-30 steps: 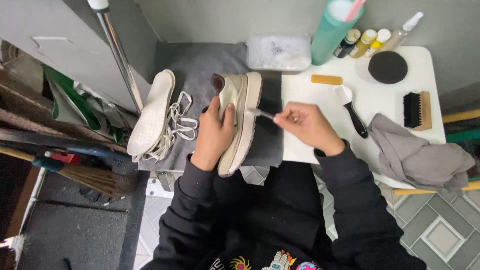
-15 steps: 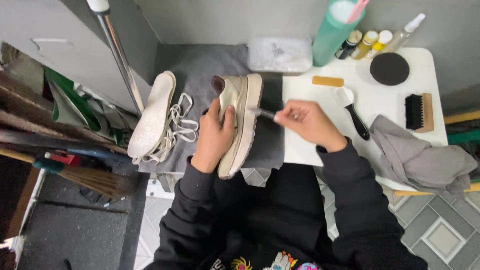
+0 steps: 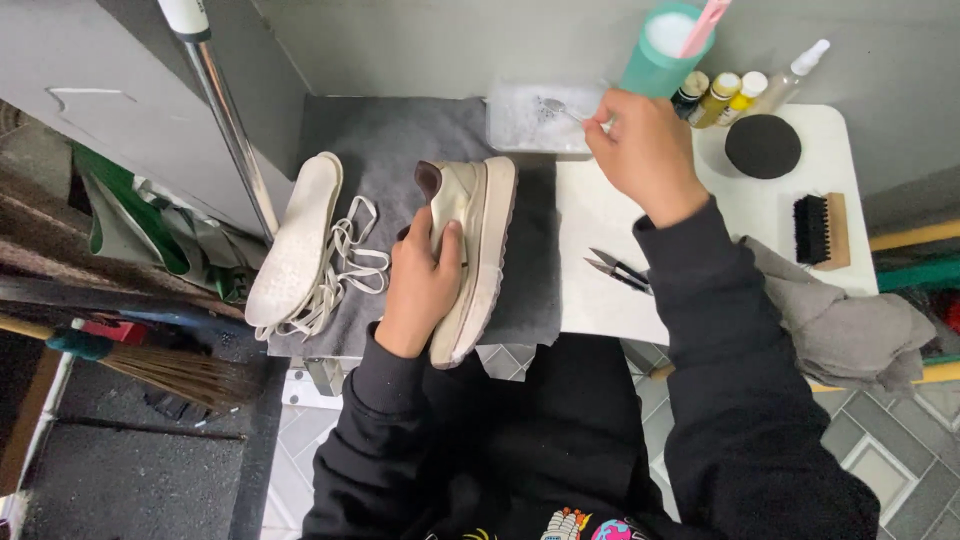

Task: The person cleans a beige sneaker by repeatedly dipping a small brush into a container of soapy water and scrubbing the shoe's sole and side panels. The person holds the shoe steady with one hand while scrubbing with the other, occasionally rotating the shoe to access different areas.

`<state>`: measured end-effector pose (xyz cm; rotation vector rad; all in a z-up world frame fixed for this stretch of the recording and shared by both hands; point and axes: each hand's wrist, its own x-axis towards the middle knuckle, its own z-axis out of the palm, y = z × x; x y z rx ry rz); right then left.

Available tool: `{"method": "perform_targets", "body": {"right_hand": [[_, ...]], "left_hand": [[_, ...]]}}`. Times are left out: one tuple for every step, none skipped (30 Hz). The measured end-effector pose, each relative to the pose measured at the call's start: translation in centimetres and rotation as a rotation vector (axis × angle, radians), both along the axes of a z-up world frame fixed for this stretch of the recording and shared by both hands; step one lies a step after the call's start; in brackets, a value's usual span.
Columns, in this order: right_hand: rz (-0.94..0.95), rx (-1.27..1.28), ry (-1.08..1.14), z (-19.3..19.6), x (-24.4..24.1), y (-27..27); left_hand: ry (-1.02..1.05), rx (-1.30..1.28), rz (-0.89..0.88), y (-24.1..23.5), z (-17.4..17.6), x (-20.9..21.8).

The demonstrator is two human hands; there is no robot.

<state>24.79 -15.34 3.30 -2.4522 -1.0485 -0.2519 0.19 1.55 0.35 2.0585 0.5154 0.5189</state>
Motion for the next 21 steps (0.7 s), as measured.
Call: {"method": "perform_targets", "body": {"right_hand": [[-0.002, -0.002, -0.001, -0.6, 0.8, 0.7], [-0.032, -0.040, -0.006, -1.2, 1.7, 1.4], [-0.063, -0.078, -0.010, -1.8, 2.5, 2.1], [-0.062, -0.078, -0.017, -2.3, 3.0, 2.6], [-0.087, -0.082, 0.029, -2.7, 3.5, 3.0], [-0.109, -0.087, 0.080, -3.4, 3.7, 3.5], [-0.107, -0.088, 0.079, -3.4, 3.9, 3.7], [-0.104, -0.101, 0.088, -3.5, 4.0, 3.8], [-0.102, -0.114, 0.097, -3.6, 4.0, 3.9], [-0.099, -0.117, 0.097, -3.8, 4.0, 3.8], [-0.093, -0.135, 0.098, -3.9, 4.1, 3.7], [-0.088, -0.153, 0.098, -4.0, 4.1, 3.6], [-0.087, -0.155, 0.098, -3.7, 4.0, 3.3], [-0.079, -0.099, 0.104, -3.4, 3.9, 3.0], [-0.071, -0.043, 0.109, -3.1, 3.8, 2.7], [-0.067, -0.047, 0.113, -2.2, 2.6, 2.2], [0.020, 0.043, 0.181, -1.2, 1.4, 1.8], [0.108, 0.137, 0.244, -0.1, 0.3, 1.4], [0.111, 0.136, 0.244, 0.4, -0.7, 0.9], [0.145, 0.194, 0.347, 0.9, -1.8, 0.4], [0.178, 0.251, 0.451, 1.4, -2.9, -0.1]], "left_hand": [[-0.001, -0.002, -0.002, 0.0, 0.0, 0.0], [-0.010, 0.005, -0.006, 0.0, 0.0, 0.0], [-0.020, 0.012, -0.011, 0.0, 0.0, 0.0], [-0.026, 0.012, -0.010, 0.0, 0.0, 0.1], [-0.019, 0.003, -0.005, 0.1, 0.0, 0.1], [-0.007, -0.006, 0.000, 0.1, 0.0, 0.0], [-0.009, -0.006, 0.003, 0.2, -0.1, 0.0], [-0.014, -0.016, -0.002, 0.3, -0.3, 0.0], [-0.020, -0.026, -0.007, 0.5, -0.5, -0.1], [-0.019, -0.028, -0.005, 0.5, -0.5, -0.1], [-0.014, -0.032, -0.002, 0.6, -0.6, -0.1], [-0.010, -0.034, -0.001, 0.6, -0.6, -0.1], [-0.010, -0.036, 0.000, 0.6, -0.5, -0.2], [-0.009, -0.030, -0.002, 0.6, -0.5, -0.2], [-0.009, -0.023, -0.003, 0.6, -0.5, -0.1], [-0.005, -0.026, 0.000, 0.6, -0.4, -0.2], [-0.004, -0.031, -0.001, 0.6, -0.4, -0.3], [-0.007, -0.032, -0.003, 0.7, -0.3, -0.2], [-0.007, -0.032, 0.000, 1.0, -1.2, 0.0], [-0.043, -0.039, 0.015, 1.3, -2.2, 0.1], [-0.079, -0.046, 0.030, 1.5, -3.2, 0.2]]}}
